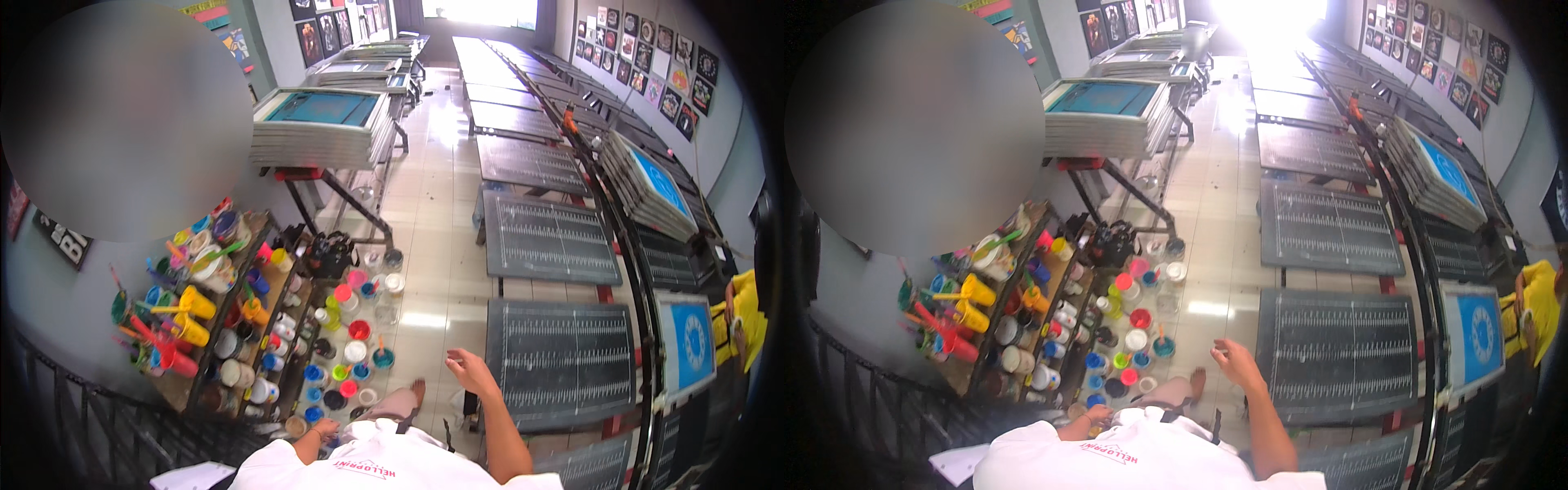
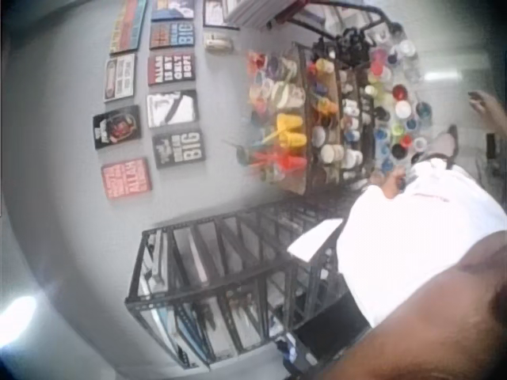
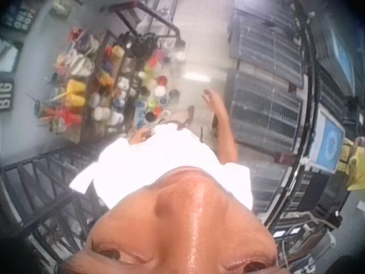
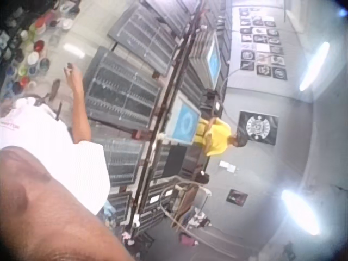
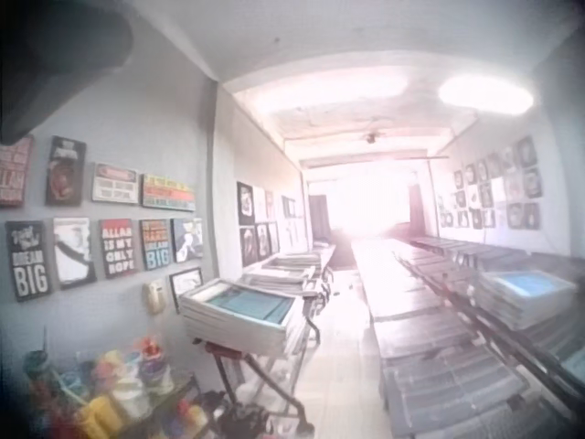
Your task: The person picks up squeegees from a printing station, applies ink to the blade using a spatula, and wipes the blade clean with a pink cloth.
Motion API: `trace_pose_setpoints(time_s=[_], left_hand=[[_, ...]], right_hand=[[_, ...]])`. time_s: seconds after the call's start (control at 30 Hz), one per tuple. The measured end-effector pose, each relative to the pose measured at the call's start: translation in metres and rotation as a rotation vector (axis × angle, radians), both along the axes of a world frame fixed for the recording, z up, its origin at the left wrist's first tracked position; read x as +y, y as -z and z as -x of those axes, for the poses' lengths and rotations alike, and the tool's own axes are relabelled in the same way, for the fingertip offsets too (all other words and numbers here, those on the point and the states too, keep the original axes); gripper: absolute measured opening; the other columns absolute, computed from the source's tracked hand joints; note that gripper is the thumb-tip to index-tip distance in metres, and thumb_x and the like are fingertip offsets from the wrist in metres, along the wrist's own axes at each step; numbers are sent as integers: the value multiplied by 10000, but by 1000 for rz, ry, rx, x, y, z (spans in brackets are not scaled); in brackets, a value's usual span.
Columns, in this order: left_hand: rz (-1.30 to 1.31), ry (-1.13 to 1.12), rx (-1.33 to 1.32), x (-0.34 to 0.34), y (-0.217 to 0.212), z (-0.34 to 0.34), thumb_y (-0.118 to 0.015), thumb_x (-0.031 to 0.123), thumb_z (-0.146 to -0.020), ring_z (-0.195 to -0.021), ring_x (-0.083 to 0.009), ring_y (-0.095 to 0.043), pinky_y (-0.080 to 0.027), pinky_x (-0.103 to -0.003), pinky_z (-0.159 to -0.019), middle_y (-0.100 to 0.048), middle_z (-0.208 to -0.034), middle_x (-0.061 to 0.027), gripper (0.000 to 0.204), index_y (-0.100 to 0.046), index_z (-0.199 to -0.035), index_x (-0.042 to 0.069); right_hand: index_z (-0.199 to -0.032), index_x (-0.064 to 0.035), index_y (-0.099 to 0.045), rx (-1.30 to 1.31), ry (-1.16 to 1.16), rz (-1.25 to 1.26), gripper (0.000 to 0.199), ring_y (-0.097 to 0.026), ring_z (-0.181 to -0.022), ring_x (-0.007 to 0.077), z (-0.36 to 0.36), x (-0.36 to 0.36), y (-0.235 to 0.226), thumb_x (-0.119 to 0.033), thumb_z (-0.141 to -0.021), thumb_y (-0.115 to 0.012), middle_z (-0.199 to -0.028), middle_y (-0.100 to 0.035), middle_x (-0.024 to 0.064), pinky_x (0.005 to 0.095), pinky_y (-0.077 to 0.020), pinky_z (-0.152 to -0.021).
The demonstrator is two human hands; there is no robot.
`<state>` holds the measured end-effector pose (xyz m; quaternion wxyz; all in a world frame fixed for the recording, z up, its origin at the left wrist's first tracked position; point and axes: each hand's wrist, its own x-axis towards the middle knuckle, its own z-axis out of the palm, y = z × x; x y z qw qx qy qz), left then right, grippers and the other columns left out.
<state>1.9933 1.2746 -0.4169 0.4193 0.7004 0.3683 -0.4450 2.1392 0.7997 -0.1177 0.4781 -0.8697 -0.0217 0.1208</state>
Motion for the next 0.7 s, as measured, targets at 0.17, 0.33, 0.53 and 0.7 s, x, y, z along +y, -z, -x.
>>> trace_pose_setpoints(time_s=[0.17, 0.33, 0.53, 0.7], left_hand=[[103, 325, -118, -72, 17, -228, -598, 402, -893, -707, -252, -629, -532, -434, -622, -654, -881, -69, 360, -639, -1109, 116], [-190, 649, -429, -159, -10, -505, -554, 361, -826, -982, -391, -642, -515, -455, -841, -648, -1073, -269, 449, -669, -1024, -25], [28, 736, -910, -292, -84, -756, -569, 379, -865, -1002, -392, -628, -492, -433, -893, -668, -1040, -242, 431, -677, -1025, -6], [340, 688, -779, -358, -123, -882, -524, 351, -952, -830, -218, -684, -533, -345, -723, -694, -978, -132, 421, -608, -1121, -26]], right_hand=[[-1186, 29, -598, 33, 128, -91, 361, -668, -947, 245, -82, -59, 55, -230, -934, -602, -1105, -680, 168, 344, -520, -801], [-1197, 23, -591, 460, 457, -423, 334, -649, -894, 174, -166, -91, 67, -207, -955, -576, -1071, -676, 109, 296, -529, -756], [-1183, 41, -586, 321, 433, -274, 311, -655, -861, 177, -356, -109, 52, -173, -959, -555, -1039, -675, 118, 285, -522, -743], [-1176, 40, -602, 336, 286, -120, 365, -670, -880, 187, -528, -135, 54, -232, -933, -587, -1024, -684, 138, 309, -515, -746]])
